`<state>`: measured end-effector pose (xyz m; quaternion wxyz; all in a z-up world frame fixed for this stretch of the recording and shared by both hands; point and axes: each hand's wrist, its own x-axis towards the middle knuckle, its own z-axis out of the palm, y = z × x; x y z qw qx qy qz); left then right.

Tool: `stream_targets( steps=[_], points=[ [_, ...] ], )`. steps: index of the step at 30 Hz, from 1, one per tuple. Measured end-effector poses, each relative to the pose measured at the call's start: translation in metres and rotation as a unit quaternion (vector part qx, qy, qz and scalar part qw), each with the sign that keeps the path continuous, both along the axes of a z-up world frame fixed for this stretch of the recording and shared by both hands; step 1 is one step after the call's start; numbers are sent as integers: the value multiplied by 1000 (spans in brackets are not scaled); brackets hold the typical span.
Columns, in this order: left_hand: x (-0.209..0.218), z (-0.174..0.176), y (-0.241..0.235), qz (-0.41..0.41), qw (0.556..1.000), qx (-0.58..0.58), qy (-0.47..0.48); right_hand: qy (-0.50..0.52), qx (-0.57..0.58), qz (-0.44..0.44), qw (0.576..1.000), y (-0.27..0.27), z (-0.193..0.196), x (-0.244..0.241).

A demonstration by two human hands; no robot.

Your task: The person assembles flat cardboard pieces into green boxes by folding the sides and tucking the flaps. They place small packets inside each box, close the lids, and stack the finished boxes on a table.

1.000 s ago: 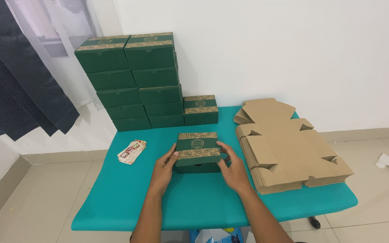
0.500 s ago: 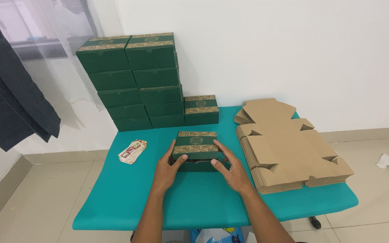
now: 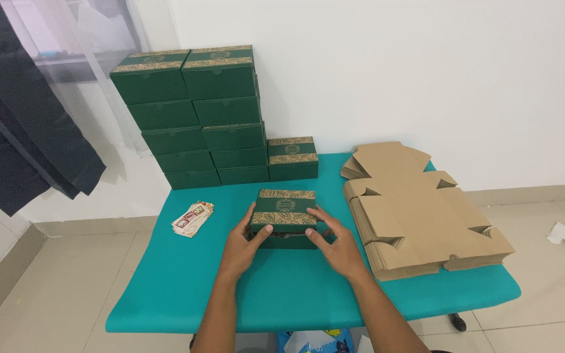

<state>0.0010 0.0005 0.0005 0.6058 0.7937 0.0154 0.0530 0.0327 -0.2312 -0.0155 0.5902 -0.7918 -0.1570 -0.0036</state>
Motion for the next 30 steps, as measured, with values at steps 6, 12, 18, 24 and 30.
stream_targets(
  steps=[6,12,18,24,30],
  points=[
    [-4,9,0,-27,999,1,-24,6,17,-1,1000,1,6,-6],
    [4,-6,10,-25,999,6,-29,10,18,0,1000,2,10,-8],
    [5,-9,13,-27,999,8,-28,-4,6,3,1000,4,16,-13],
    [9,-15,15,-26,999,10,-32,-16,-14,1,1000,3,14,-12],
    [4,-8,12,-20,999,-11,-29,-73,-25,-17,997,4,5,-7]
  ],
)
